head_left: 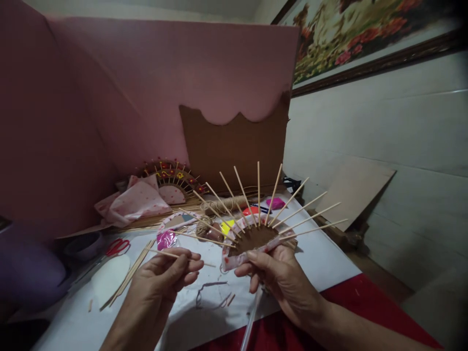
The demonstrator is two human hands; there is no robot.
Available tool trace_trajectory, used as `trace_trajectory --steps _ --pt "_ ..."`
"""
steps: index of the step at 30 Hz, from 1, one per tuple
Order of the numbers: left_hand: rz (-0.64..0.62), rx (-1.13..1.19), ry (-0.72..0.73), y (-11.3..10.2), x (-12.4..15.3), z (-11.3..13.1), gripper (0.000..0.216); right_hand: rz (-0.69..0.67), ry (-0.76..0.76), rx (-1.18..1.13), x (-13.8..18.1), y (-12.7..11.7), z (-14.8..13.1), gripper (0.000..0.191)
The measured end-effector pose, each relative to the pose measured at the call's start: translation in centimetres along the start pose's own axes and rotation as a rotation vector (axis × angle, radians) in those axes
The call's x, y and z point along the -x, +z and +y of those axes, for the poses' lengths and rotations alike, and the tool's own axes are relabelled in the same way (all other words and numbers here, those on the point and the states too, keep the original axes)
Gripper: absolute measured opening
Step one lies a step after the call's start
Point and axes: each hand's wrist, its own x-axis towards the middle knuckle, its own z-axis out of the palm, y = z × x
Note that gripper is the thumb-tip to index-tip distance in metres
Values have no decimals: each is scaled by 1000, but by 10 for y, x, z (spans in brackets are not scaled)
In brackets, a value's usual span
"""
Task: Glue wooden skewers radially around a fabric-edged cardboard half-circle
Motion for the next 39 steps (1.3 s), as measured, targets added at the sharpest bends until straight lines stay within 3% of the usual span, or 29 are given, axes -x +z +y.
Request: trace_trajectory --steps 6,12,32,39 --pt "-15 101 -24 -1 3 -13 28 -79 -6 29 3 -1 5 16" --pt "29 84 23 0 6 -12 28 -52 19 37 3 0 8 18" --pt "27 33 -6 3 8 -27 23 -241 98 244 9 -6 14 26" --pt "-48 79 -55 -1 5 -29 20 -214 132 269 11 -5 16 24"
